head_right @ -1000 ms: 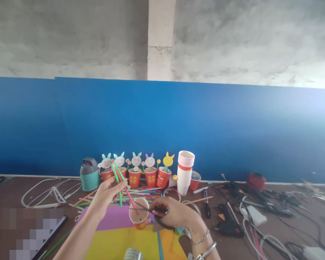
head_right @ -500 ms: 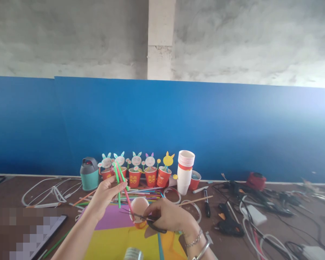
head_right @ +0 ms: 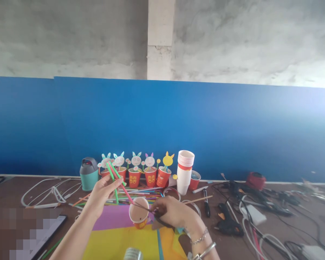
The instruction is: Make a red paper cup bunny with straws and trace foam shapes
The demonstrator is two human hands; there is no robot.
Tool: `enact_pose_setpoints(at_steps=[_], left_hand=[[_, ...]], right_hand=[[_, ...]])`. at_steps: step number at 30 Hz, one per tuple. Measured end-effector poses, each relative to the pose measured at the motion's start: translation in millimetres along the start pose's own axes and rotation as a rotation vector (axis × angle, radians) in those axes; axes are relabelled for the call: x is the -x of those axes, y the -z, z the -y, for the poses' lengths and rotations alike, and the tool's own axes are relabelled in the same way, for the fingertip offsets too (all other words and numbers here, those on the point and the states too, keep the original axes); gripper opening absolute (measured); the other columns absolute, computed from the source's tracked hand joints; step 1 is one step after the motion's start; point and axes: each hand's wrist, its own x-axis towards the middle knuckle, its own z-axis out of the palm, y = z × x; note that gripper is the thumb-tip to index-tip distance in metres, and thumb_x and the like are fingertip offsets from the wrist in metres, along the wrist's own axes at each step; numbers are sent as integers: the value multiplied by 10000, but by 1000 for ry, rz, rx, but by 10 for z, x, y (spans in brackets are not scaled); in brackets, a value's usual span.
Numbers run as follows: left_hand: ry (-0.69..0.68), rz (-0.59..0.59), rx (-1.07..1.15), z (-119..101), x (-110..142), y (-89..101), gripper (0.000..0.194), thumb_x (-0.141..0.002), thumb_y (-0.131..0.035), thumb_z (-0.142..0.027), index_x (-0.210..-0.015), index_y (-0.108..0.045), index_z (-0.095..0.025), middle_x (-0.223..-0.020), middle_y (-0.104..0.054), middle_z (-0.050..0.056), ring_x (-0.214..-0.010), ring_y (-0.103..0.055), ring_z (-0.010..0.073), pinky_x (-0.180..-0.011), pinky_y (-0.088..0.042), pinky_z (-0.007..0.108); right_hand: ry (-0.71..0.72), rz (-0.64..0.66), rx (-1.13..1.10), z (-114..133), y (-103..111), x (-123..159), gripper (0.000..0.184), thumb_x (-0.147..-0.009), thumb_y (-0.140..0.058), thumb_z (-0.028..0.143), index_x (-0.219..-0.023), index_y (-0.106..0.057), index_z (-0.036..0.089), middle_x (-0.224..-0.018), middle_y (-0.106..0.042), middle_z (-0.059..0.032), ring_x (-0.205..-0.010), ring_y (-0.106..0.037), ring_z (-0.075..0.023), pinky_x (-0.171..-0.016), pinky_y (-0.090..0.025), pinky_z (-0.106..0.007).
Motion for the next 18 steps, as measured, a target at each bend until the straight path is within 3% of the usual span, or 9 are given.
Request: enact_pose_setpoints(at_steps=[4, 7, 11, 15, 18], left_hand=[[-37, -29, 9, 5, 9, -30, 376, -612, -751, -486, -778, -668, -159, -599, -609, -16, -474, -435, 96, -460, -275, 219], [-55, -20, 23, 3, 38, -76, 366, -629, -745, -481, -795, -684, -162, -622, -624, -5, -547, -512, 133, -502, -337, 228], [-71, 113, 72, 9, 89, -134, 351, -656, -738, -446, -856, -695, -161, -697, -663, 22, -695, -592, 174, -641, -440, 245], [-26, 265, 65, 45, 122, -179, 349, -682, -730, -433, -893, -693, -157, -718, -658, 23, -672, -595, 163, -635, -466, 255], [0, 345, 56, 78, 128, -203, 376, -693, -725, -442, -922, -680, -147, -719, -672, 37, -644, -605, 164, -629, -477, 276]], right_hand=[[-175, -183, 308, -137, 41, -34, 245, -678, -568, 161, -903, -653, 208, -828, -671, -14, -755, -588, -154, -620, -401, -219], [-299, -265, 410, -223, -22, -102, 233, -680, -561, 150, -904, -621, 173, -880, -677, -79, -849, -609, -214, -694, -411, -273], [-389, -330, 493, -360, -152, -194, 244, -692, -511, 47, -898, -612, 129, -1037, -638, -184, -1014, -571, -290, -798, -385, -339], [-403, -310, 476, -549, -208, -239, 242, -739, -458, 25, -880, -609, 151, -955, -668, -137, -922, -601, -252, -752, -384, -305], [-374, -286, 403, -682, -197, -232, 242, -684, -500, 26, -854, -604, 165, -875, -677, -78, -841, -612, -210, -683, -397, -252]])
